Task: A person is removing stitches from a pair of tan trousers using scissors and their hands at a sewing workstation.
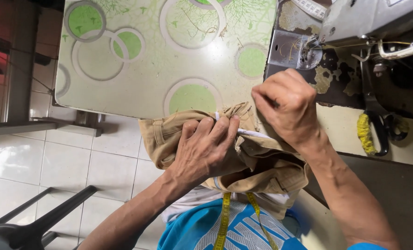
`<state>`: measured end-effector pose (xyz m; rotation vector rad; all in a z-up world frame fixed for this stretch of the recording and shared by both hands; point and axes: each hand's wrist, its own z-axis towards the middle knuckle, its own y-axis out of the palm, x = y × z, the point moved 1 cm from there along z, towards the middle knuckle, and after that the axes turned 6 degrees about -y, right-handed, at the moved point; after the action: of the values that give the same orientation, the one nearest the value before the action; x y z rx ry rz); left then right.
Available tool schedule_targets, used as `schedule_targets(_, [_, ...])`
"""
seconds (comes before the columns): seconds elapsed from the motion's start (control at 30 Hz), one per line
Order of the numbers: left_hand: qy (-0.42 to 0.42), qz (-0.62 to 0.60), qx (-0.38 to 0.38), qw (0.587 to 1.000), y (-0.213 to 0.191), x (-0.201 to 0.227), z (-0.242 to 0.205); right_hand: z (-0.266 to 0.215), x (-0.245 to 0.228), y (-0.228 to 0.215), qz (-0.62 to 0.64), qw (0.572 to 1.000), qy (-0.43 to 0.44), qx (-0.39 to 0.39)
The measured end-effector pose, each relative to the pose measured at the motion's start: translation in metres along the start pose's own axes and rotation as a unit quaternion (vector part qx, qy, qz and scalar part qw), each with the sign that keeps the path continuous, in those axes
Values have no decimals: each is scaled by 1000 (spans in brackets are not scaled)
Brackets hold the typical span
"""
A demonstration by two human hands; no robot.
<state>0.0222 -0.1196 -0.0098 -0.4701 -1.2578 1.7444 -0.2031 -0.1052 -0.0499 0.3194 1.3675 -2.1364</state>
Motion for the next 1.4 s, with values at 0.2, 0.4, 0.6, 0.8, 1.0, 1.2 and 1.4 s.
schedule_targets(0.2, [6,-31,-10,999,13,-13,-8,-7,-55,-28,-31,999,-23,-35])
schedule_targets(0.4, [-67,-4,-111,992,0,-39,5,-37,-76,-26,-79,990,2,-115])
schedule_targets(0.6, [-68,-279,-263,921,-15,-62,37,-35,-61,-50,106,980,125,-114])
schedule_targets(0.8, [-99,-516,-553,647,-46,-71,87,-29,-31,-100,507,809,232,-190])
schedule_targets(1.0, [-145,-421,-570,691,-54,-67,100,-34,-18,-120,397,840,284,-235])
schedule_targets(1.2, [-142,-396,-542,727,-37,-67,85,-40,-18,-115,415,820,311,-243])
schedule_targets(1.4, [-104,-397,-484,773,-23,-65,79,-23,-55,-112,378,867,265,-189])
